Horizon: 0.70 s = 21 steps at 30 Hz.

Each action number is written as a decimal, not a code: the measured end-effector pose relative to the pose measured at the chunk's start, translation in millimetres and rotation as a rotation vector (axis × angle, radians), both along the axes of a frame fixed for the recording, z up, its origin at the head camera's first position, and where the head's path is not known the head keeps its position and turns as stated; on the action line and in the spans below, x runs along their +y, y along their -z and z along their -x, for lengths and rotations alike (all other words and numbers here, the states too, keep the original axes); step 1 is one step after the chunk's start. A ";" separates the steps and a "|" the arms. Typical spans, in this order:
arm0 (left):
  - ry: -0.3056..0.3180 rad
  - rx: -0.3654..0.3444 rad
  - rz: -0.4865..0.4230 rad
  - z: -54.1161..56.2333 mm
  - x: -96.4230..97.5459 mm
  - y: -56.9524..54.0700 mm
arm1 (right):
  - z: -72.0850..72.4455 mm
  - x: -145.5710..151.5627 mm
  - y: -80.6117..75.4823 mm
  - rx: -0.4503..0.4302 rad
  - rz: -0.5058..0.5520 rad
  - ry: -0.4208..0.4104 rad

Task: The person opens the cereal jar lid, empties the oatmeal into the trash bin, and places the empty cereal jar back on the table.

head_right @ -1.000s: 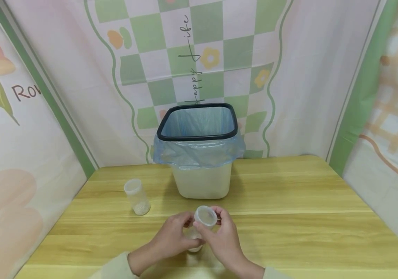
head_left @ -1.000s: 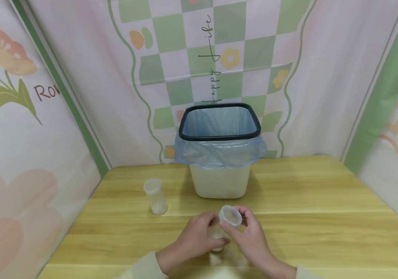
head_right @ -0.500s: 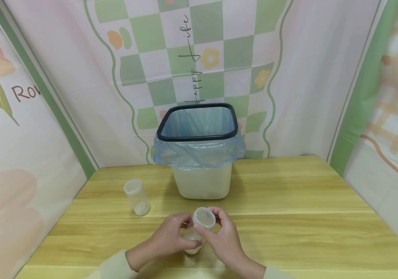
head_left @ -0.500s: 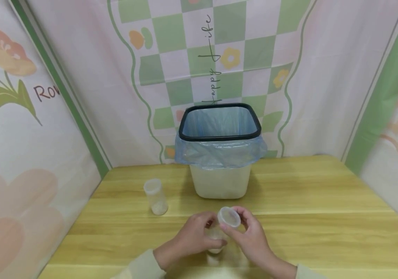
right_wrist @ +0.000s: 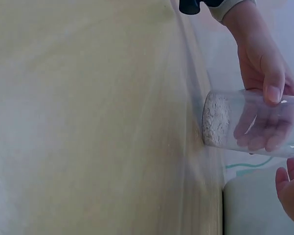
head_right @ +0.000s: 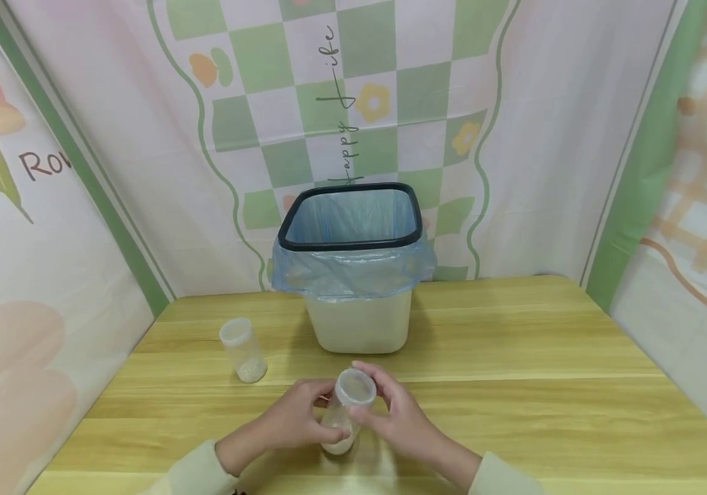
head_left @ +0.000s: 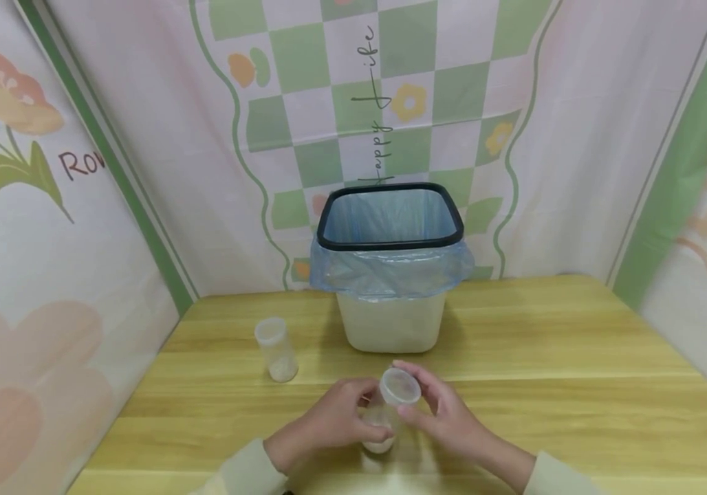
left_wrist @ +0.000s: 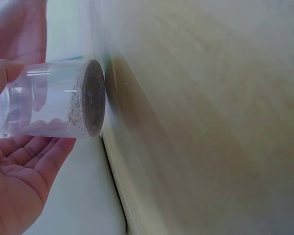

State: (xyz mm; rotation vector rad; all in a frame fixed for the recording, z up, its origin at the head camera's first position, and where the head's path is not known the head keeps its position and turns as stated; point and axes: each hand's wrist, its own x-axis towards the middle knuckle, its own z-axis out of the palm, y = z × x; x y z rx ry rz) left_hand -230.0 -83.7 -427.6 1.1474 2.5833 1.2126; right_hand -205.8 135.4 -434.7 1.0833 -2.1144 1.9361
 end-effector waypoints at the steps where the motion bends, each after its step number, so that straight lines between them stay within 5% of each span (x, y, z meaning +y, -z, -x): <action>1: -0.003 0.004 0.001 -0.2 0.0 0.1 | -0.9 -0.6 0.4 -0.005 0.002 0.007; 5: -0.031 0.029 0.014 -2.0 0.9 0.7 | -8.5 -5.8 -1.7 -0.063 0.003 0.091; 12: -0.139 0.104 0.040 -9.5 3.4 1.6 | -25.8 -24.4 -17.4 -0.318 0.032 0.359; 21: -0.271 0.169 0.053 -18.5 11.2 -0.1 | -30.5 -39.2 -21.7 -0.460 0.058 0.501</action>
